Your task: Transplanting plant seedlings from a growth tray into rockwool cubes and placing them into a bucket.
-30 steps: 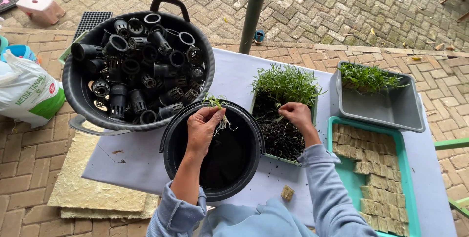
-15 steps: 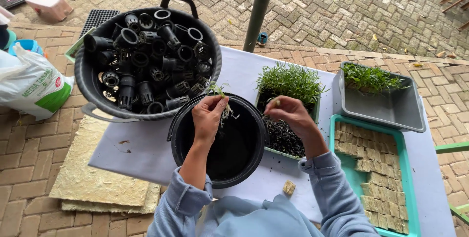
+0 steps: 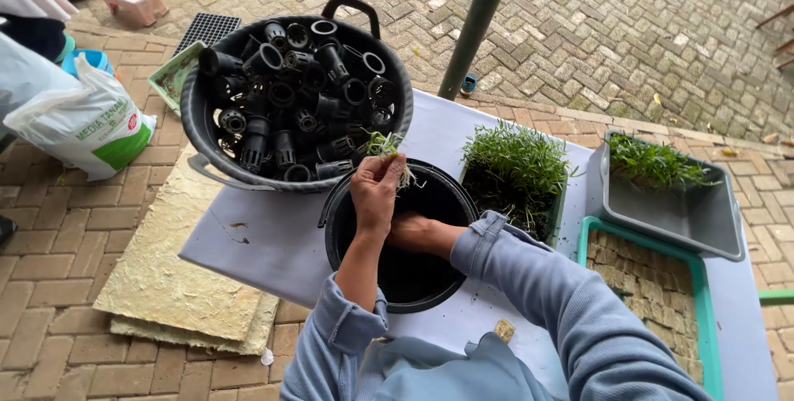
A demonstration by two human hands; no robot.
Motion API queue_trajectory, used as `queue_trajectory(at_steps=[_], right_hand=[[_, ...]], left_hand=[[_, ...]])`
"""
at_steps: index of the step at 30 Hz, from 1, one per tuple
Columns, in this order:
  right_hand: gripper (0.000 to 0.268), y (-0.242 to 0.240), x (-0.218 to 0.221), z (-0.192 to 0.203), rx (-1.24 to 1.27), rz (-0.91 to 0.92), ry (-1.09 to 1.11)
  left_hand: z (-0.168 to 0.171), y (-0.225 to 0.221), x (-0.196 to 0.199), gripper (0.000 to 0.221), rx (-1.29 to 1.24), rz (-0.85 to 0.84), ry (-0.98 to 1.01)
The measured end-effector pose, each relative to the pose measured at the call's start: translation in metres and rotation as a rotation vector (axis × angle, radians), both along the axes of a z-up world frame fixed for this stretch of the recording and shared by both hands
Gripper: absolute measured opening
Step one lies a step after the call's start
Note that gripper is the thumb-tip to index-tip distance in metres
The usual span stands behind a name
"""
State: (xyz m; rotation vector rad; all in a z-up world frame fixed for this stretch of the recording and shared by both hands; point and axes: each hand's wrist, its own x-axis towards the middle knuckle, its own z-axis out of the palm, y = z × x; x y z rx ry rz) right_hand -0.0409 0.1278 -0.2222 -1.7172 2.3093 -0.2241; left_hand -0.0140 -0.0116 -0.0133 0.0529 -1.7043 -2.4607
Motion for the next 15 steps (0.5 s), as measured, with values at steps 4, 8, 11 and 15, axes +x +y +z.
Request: queue_trajectory(at_steps=[4, 8, 11, 15], right_hand=[[0.007, -0.002, 0.012, 0.079, -0.013, -0.399, 0.033], [0.012, 0.001, 0.057, 0.204, -0.091, -0.327, -0.528], [0.014, 0.030, 0.076, 0.255, -0.248, -0.387, -0.589], [0.014, 0.073, 0.094, 0.283, -0.580, -0.659, -0.590]], left_hand=[[-0.012, 0.002, -0.006, 0.014, 0.130, -0.047, -0.006], [-0.014, 0.004, -0.006, 0.016, 0.207, -0.162, -0.040], [-0.012, 0.002, -0.003, 0.016, 0.236, -0.265, -0.051], [-0.018, 0.003, -0.002, 0.018, 0.305, -0.497, -0.017]])
